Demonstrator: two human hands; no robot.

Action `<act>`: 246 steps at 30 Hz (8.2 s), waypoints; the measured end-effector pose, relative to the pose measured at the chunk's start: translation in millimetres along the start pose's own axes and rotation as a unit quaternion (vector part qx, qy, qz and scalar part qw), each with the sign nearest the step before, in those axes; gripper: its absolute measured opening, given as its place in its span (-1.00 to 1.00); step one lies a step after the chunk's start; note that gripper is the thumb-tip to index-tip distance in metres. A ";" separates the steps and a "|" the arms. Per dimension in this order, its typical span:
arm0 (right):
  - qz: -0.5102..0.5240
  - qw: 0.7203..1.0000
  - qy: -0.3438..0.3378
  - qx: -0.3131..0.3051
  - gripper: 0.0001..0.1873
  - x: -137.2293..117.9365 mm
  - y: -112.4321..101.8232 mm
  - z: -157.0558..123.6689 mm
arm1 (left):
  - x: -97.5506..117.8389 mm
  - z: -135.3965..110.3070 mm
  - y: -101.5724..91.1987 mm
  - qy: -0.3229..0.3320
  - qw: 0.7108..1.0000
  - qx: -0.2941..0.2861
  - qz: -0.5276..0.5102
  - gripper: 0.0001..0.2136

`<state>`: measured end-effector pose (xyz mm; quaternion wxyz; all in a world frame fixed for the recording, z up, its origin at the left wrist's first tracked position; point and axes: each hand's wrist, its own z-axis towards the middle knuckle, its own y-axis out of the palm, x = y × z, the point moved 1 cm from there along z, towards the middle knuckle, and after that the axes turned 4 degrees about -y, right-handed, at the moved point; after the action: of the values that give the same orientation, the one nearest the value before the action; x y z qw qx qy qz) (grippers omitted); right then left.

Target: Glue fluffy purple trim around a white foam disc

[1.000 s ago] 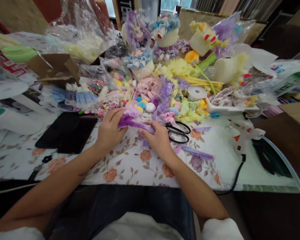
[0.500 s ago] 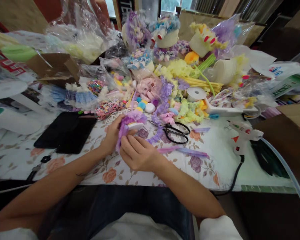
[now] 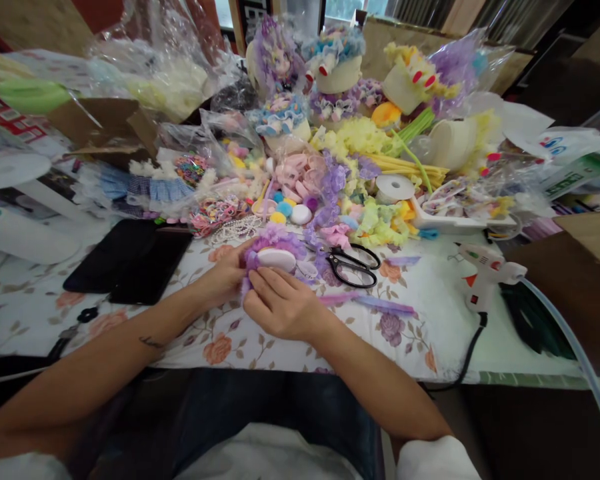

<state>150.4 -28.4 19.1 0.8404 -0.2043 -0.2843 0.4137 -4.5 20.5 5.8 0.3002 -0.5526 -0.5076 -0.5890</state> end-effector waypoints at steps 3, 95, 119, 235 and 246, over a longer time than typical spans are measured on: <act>0.007 1.000 0.006 -0.010 -0.93 1.8 0.2 -1.6 | 5.1 -3.4 0.4 -0.079 0.991 -0.019 -0.108 -0.41; 0.386 0.751 0.527 0.100 -0.59 28.9 6.8 -6.0 | -0.3 -17.7 -1.6 0.422 0.745 0.110 0.505 -0.61; 0.267 0.845 0.435 0.162 -0.76 31.2 -6.0 -10.1 | 4.7 -15.0 3.2 0.384 0.791 0.069 0.472 -0.54; 0.417 0.639 0.645 -0.036 -0.72 -37.6 -38.4 -39.4 | 0.3 -0.9 -21.8 0.447 0.715 0.075 0.532 -0.56; 0.417 0.601 0.681 -0.022 -0.62 -42.4 -34.7 -52.4 | 2.0 0.0 -21.0 0.437 0.727 0.079 0.524 -0.60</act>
<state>183.3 -88.4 -13.4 0.5218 -0.5414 0.4777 0.4543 -24.1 27.3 2.1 0.7923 -0.3863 0.0054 -0.4722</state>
